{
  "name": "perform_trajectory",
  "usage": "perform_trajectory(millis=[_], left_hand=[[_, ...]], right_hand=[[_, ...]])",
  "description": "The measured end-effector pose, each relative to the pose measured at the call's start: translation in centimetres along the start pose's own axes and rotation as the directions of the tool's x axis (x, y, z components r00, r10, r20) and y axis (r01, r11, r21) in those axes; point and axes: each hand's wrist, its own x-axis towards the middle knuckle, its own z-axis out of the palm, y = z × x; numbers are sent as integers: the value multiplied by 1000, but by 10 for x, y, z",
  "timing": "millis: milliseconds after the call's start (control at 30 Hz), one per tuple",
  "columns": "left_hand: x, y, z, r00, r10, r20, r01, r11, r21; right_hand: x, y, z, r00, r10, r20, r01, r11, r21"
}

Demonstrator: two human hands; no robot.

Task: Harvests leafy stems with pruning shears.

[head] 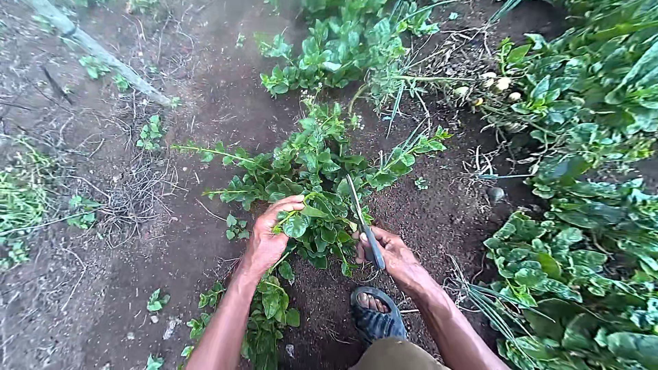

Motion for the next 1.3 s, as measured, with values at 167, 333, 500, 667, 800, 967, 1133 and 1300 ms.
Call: perform_trajectory(millis=[167, 333, 500, 667, 800, 967, 1133, 1300], left_hand=[[-5, 10, 15, 998, 19, 54, -26, 991, 131], [-6, 12, 35, 996, 80, 26, -83, 985, 150], [-5, 17, 47, 992, 129, -7, -121, 949, 291], [-8, 21, 59, 973, 230, 12, -212, 871, 442], [-8, 22, 67, 960, 276, 48, -263, 826, 499], [-7, 20, 76, 955, 294, 25, -270, 835, 479], [-13, 16, 81, 926, 377, 7, -318, 771, 552], [-34, 3, 89, 869, 493, -35, -380, 711, 592]], right_hand=[[-19, -17, 19, 933, -310, -185, 296, 950, -101], [-18, -39, 56, 749, -655, -105, 627, 751, -207], [-8, -35, 61, 676, -715, -181, 643, 691, -330], [-17, -37, 56, 691, -677, -254, 630, 736, -247], [-21, -40, 47, 730, -623, -282, 593, 782, -191], [-24, -32, 42, 737, -603, -306, 579, 796, -176], [-23, -26, 40, 754, -586, -298, 572, 808, -141], [-33, -15, 37, 799, -543, -258, 536, 838, -103]])
